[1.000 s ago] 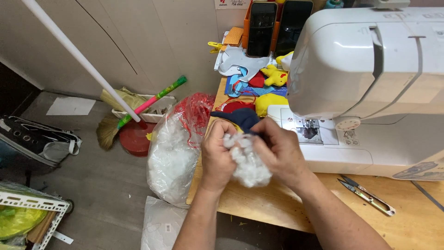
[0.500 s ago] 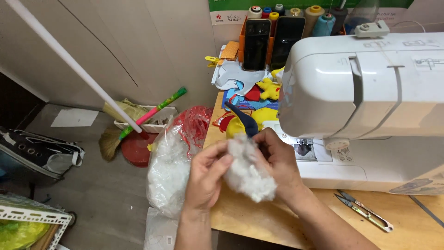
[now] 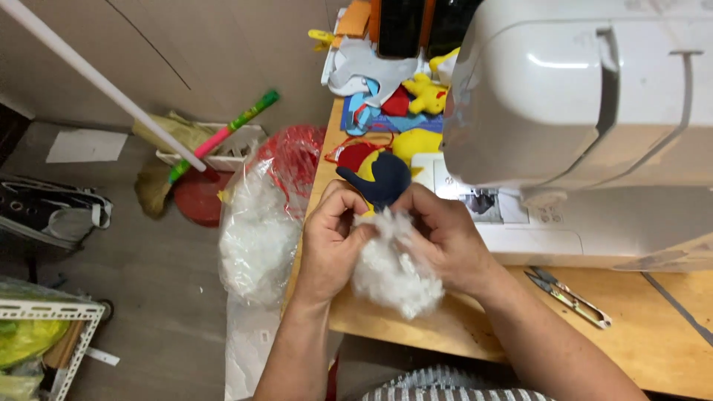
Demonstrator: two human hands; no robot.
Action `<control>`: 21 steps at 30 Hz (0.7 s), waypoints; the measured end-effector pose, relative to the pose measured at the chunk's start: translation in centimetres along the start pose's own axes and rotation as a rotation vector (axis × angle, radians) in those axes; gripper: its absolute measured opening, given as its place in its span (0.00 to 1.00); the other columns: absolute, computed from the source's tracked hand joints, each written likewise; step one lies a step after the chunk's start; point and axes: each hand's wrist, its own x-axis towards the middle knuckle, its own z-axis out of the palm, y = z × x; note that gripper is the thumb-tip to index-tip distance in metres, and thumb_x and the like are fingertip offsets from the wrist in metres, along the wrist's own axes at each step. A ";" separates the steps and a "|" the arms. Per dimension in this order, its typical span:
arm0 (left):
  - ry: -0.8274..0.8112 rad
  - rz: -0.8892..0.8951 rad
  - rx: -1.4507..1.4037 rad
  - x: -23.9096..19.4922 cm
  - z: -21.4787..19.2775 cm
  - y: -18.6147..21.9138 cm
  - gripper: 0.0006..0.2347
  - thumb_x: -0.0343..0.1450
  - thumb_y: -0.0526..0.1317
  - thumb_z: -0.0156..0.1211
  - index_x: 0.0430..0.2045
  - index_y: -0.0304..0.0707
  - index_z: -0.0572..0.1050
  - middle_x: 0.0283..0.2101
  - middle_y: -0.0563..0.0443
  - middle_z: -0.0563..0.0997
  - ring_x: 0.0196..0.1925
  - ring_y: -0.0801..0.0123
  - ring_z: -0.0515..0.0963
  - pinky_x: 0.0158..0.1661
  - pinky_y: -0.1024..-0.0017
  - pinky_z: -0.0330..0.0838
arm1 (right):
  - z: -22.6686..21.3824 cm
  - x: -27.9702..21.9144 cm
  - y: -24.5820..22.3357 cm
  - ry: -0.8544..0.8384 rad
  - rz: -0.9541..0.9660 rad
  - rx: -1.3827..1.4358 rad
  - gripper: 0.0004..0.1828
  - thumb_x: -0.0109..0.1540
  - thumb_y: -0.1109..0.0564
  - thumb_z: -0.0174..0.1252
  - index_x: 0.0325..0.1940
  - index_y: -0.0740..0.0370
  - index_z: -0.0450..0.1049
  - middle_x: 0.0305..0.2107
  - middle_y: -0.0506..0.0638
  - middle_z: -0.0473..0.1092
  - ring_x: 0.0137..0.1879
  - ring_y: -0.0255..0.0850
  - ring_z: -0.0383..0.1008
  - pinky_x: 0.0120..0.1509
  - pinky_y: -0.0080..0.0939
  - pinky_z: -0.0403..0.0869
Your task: The person stuffs a blue and yellow plush toy with white polyester fiberfill by hand. They repeatedly pull small amounts of fiberfill from a bag, compress it, and insert it into the toy's opening, adjusting the toy's shape as they work.
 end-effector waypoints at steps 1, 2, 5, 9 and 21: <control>0.004 -0.009 0.001 -0.4 0.3 0.2 0.12 0.67 0.36 0.71 0.31 0.29 0.72 0.37 0.49 0.64 0.44 0.69 0.67 0.50 0.74 0.69 | 0.0 -0.2 -0.1 -0.004 0.008 0.004 0.10 0.63 0.52 0.61 0.37 0.62 0.75 0.18 0.54 0.74 0.26 0.37 0.71 0.31 0.42 0.76; 0.064 0.019 0.053 -0.7 0.6 0.4 0.10 0.67 0.33 0.70 0.29 0.30 0.71 0.35 0.49 0.65 0.40 0.69 0.69 0.47 0.73 0.71 | 0.0 -0.3 -0.2 0.008 -0.009 -0.032 0.10 0.63 0.52 0.62 0.37 0.62 0.75 0.18 0.53 0.74 0.25 0.37 0.71 0.31 0.41 0.75; 0.180 0.118 0.211 -1.3 1.6 0.6 0.09 0.68 0.31 0.66 0.28 0.34 0.68 0.30 0.48 0.67 0.34 0.65 0.72 0.41 0.70 0.72 | 0.3 -0.9 -1.3 0.008 -0.044 -0.161 0.08 0.63 0.54 0.62 0.38 0.61 0.75 0.18 0.55 0.73 0.24 0.43 0.74 0.30 0.42 0.75; 0.383 0.389 0.723 -1.0 2.5 -1.4 0.11 0.77 0.36 0.51 0.22 0.41 0.65 0.25 0.50 0.65 0.28 0.58 0.71 0.34 0.73 0.68 | 1.9 -2.6 0.1 -0.017 -0.156 -0.472 0.07 0.63 0.51 0.61 0.37 0.56 0.74 0.16 0.52 0.70 0.22 0.50 0.76 0.29 0.45 0.75; -0.344 0.057 -0.134 -6.3 2.3 6.5 0.50 0.57 0.54 0.77 0.73 0.36 0.54 0.79 0.43 0.45 0.81 0.61 0.41 0.78 0.62 0.29 | 0.9 -5.0 0.7 0.249 0.152 -0.251 0.22 0.56 0.43 0.63 0.45 0.60 0.72 0.26 0.64 0.71 0.33 0.59 0.74 0.39 0.58 0.70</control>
